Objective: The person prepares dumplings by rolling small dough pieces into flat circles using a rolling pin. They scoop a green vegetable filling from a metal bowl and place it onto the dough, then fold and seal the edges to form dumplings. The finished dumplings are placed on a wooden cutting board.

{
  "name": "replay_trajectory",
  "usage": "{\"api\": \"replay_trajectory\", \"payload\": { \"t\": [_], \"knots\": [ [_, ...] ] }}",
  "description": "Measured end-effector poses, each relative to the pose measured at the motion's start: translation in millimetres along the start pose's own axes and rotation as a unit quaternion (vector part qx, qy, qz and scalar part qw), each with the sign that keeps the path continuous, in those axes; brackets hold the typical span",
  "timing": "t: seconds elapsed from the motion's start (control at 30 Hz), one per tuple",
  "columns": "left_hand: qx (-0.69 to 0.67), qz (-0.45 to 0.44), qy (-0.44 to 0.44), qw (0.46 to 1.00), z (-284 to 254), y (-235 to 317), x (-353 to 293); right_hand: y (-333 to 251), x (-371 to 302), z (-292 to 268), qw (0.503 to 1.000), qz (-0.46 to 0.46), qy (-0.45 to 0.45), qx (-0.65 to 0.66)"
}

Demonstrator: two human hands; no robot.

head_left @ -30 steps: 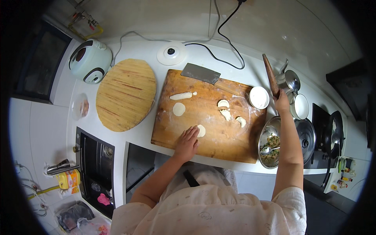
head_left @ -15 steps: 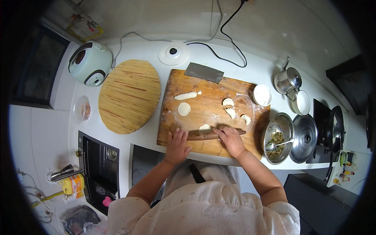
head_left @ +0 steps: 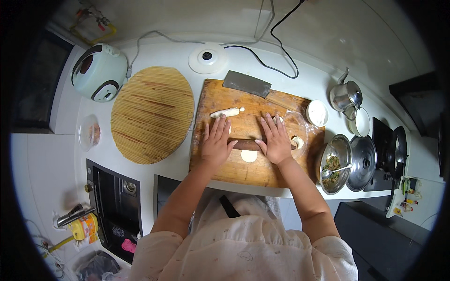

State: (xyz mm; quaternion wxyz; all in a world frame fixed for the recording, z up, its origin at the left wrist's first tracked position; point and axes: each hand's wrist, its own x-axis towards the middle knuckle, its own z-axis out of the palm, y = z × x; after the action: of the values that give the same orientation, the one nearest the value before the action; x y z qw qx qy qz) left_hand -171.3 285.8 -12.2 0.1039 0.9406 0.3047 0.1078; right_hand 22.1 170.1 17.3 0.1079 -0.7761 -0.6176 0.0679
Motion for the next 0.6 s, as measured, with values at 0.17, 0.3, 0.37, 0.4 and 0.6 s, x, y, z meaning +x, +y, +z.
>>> {"api": "replay_trajectory", "payload": {
  "t": [0.17, 0.3, 0.37, 0.4, 0.6],
  "knots": [
    [-0.03, 0.038, -0.062, 0.997, -9.9, 5.9, -51.2, -17.6, -58.0, 0.8, 0.995, -0.018, -0.095, 0.029],
    [-0.037, 0.007, -0.073, 0.997, -11.6, 4.0, -50.2, -22.3, -47.3, -2.5, 0.996, -0.025, -0.084, 0.031],
    [-0.026, -0.031, -0.049, 0.998, -9.6, 0.1, -23.4, -12.5, -16.9, 1.5, 0.999, -0.025, -0.027, 0.007],
    [-0.019, -0.036, -0.052, 0.998, -8.4, -2.1, -16.3, -10.2, -1.7, 1.3, 1.0, -0.014, -0.01, 0.005],
    [-0.039, 0.011, -0.077, 0.996, -10.7, -3.4, -45.9, -24.2, -56.5, 11.8, 0.997, 0.007, -0.05, 0.064]
  ]
}}
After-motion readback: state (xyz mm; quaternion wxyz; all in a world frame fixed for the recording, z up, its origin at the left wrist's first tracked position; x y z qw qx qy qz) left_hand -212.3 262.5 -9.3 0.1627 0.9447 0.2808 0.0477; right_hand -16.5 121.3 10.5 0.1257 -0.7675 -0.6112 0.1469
